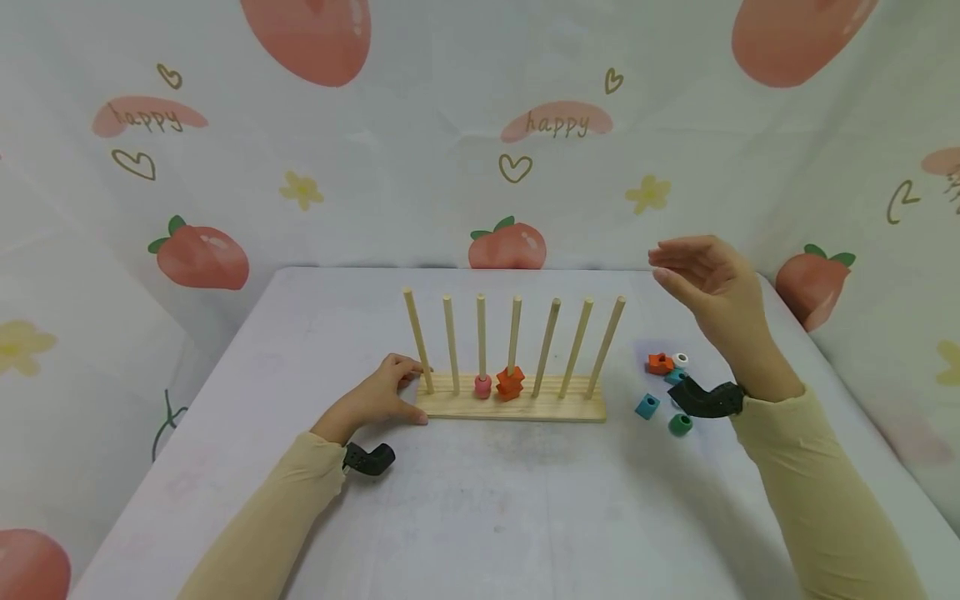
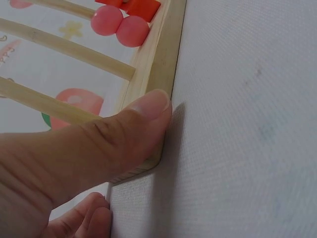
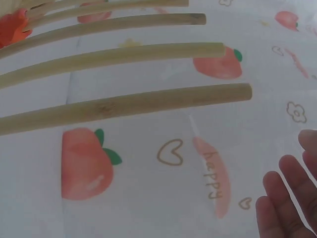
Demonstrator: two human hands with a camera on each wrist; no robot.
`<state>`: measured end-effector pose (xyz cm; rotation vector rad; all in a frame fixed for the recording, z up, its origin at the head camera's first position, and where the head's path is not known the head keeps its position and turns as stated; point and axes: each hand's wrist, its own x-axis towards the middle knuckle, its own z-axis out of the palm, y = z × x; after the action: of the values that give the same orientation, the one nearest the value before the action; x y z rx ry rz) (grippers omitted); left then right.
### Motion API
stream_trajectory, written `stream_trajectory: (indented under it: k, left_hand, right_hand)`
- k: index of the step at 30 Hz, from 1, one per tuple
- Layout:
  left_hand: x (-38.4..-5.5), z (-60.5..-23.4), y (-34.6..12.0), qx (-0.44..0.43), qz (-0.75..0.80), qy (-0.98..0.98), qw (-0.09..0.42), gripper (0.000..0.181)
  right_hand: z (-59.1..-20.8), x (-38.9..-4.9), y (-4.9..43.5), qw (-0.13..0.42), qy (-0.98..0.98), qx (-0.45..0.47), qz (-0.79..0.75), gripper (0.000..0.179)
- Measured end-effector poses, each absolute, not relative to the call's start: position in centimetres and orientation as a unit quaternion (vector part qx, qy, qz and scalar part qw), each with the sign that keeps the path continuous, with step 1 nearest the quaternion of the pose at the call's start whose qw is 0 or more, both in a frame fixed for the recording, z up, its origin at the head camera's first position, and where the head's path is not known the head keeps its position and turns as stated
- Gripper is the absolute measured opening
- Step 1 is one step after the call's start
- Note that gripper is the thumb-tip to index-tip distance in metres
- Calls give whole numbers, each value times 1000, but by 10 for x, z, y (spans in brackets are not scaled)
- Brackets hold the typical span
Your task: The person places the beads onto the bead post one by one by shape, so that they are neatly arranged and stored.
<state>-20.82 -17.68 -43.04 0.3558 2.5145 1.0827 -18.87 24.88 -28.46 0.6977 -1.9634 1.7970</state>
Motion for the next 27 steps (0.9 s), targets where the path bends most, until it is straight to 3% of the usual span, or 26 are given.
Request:
stream_trajectory:
  k: [12, 27]
  left_hand:
    - [-209, -430, -177, 131, 386, 894, 187, 80]
    - [-208, -428, -177, 136, 386, 892, 190, 80]
  right_hand:
    - [-322, -192, 270, 184, -818, 171, 518, 34]
    - [-361, -210, 307, 22, -908, 96, 407, 50]
